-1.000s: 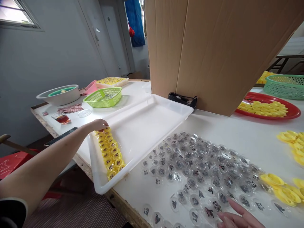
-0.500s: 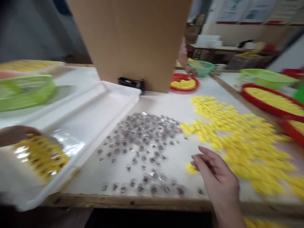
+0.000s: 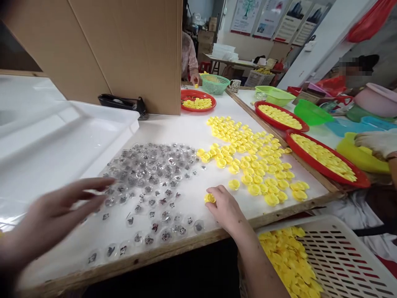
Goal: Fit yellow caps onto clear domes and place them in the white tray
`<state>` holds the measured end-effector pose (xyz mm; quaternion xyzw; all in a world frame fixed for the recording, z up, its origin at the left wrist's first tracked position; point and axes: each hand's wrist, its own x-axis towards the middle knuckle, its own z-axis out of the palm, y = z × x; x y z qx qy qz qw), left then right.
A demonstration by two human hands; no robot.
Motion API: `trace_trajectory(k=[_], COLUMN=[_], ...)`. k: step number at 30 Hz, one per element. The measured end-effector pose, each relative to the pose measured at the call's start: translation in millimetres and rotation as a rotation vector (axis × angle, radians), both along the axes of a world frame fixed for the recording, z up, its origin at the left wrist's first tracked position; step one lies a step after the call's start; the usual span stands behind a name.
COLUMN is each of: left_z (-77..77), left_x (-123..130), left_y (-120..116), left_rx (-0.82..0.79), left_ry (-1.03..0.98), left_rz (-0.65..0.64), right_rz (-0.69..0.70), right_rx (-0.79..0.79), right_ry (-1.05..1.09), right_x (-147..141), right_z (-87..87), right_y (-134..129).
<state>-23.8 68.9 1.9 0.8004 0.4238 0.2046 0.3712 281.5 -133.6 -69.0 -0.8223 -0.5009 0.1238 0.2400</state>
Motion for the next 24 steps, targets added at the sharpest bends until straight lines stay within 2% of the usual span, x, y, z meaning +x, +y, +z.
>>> trace_trajectory(k=[3, 6, 8, 10, 12, 14, 19, 21, 24], left_z=[-15.2, -33.1, -42.7, -49.1, -52.5, -54.0, -55.2, -55.5, -55.5], left_x=[54, 99, 111, 113, 109, 105, 102, 103, 104], left_y=[-32, -49, -53, -52, -45, -37, -21, -20, -22], left_rx=[-0.309, -0.813, -1.126, -1.295, -1.325, -1.288, -1.162, -1.157, -1.171], left_ry=[-0.033, -0.291, -0.465, -0.589, -0.664, -0.697, -0.771, -0.789, -0.795], left_rz=[-0.157, -0.177, -0.165, -0.131, -0.083, -0.027, 0.059, 0.061, 0.068], right_rz=[-0.005, 0.038, 0.095, 0.154, 0.182, 0.202, 0.366, 0.415, 0.413], right_rx=[0.072, 0.21, 0.268, 0.295, 0.315, 0.288, 0.007, -0.046, -0.057], right_ry=[0.013, 0.141, 0.209, 0.254, 0.298, 0.285, 0.065, 0.049, 0.041], right_x=[-13, -40, -58, -68, -66, -53, -24, -22, -27], right_z=[3.2, 14.9, 23.3, 28.8, 29.3, 24.9, 6.7, 2.2, 0.3], right_y=[14, 32, 46, 58, 65, 68, 70, 72, 75])
